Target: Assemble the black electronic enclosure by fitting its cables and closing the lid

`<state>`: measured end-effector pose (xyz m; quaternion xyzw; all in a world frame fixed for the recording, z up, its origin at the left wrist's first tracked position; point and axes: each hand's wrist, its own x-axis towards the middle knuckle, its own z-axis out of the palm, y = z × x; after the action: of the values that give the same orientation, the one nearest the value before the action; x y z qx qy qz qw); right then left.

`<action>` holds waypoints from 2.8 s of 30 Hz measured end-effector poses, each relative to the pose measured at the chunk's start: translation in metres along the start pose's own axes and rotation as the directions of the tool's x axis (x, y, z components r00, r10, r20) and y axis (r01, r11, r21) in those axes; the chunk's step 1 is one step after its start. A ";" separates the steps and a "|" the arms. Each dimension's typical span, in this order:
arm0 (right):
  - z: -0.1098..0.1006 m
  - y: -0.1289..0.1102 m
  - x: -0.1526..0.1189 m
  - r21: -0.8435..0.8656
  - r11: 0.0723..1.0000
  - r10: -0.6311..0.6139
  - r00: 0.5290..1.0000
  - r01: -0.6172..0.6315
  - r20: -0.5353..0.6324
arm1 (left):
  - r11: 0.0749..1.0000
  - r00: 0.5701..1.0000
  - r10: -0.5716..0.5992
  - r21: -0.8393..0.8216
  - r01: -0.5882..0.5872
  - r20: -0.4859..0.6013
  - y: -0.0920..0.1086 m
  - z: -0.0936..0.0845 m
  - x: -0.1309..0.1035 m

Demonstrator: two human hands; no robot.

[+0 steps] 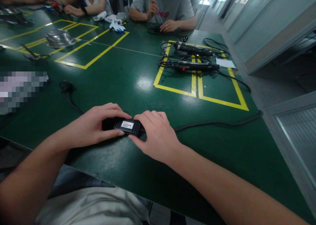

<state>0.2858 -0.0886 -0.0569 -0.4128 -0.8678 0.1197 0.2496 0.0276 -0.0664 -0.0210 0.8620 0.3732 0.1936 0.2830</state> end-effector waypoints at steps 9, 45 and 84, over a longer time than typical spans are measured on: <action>0.000 -0.001 0.000 0.016 1.000 0.004 1.000 -0.004 -0.016 | 1.000 1.000 0.011 -0.009 -0.011 0.006 -0.002 -0.001 -0.001; 0.004 0.002 -0.001 0.067 0.996 0.058 0.998 -0.055 -0.038 | 0.992 0.989 -0.127 -0.016 0.126 -0.070 0.000 0.004 0.006; 0.003 0.002 -0.002 0.118 0.989 0.092 0.996 -0.090 -0.005 | 0.943 0.947 -0.219 0.200 0.268 -0.236 -0.016 0.007 0.006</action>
<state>0.2860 -0.0888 -0.0610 -0.4371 -0.8381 0.1800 0.2722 0.0265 -0.0558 -0.0353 0.8105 0.5250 0.2029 0.1622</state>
